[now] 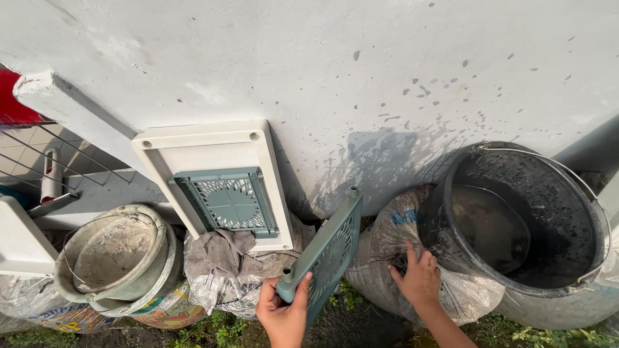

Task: Cleaning and scrubbing plastic vent covers using a brush and a bucket of water.

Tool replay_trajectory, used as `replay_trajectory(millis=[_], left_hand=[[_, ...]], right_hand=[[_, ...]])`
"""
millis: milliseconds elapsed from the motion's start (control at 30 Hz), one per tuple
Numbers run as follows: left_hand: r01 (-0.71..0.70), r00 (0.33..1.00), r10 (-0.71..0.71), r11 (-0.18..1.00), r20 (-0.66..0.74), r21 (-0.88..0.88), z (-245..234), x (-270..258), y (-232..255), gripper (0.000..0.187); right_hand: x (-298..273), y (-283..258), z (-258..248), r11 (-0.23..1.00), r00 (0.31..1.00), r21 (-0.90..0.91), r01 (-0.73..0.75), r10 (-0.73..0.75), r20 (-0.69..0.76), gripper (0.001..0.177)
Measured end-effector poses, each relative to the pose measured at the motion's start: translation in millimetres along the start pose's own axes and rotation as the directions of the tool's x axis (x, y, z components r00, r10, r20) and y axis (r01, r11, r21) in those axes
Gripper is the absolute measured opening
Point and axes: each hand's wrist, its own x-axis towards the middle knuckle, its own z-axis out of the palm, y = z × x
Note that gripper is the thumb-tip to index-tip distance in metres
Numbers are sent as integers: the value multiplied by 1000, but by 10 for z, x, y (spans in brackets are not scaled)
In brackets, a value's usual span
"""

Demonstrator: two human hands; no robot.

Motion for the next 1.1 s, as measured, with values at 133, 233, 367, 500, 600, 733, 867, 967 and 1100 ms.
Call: replay_trajectory(millis=[133, 233, 367, 500, 600, 733, 867, 967, 1100], left_hand=[[30, 1000, -29, 1000, 7, -4, -127, 55, -118, 26], [18, 994, -19, 1000, 108, 7, -328, 91, -82, 24], [29, 969, -18, 999, 246, -43, -728, 182, -339, 26], [85, 979, -61, 990, 195, -117, -1052, 448, -608, 32], [57, 962, -2, 979, 272, -196, -1229, 775, -592, 37], [239, 961, -110, 796, 255, -556, -1406, 1511, -706, 50], [238, 908, -348, 886, 231, 399, -1510, 1851, -1297, 42], [47, 813, -499, 570, 300, 820, -1486, 1947, -1211, 43], [-29, 815, -513, 430, 270, 903, -1446, 2077, -1297, 60]], right_hand=[[-188, -350, -508, 949, 909, 269, 164, -40, -414, 84], [-526, -874, -1491, 811, 691, 263, 522, -222, -688, 75], [-698, -1506, -2175, 435, 382, 33, 900, -749, -541, 72], [-552, -1890, -1866, 363, 373, 85, 928, -901, -224, 47], [-583, -2186, -1821, 497, 515, 225, 838, -857, -26, 35], [-551, -2494, -1893, 487, 508, 173, 856, -855, -103, 39], [-536, -2642, -1950, 555, 546, 46, 831, -796, -260, 41], [-544, -2678, -1911, 660, 638, 18, 751, -718, -279, 42], [-626, -2581, -1802, 781, 749, 7, 624, -596, -288, 41]])
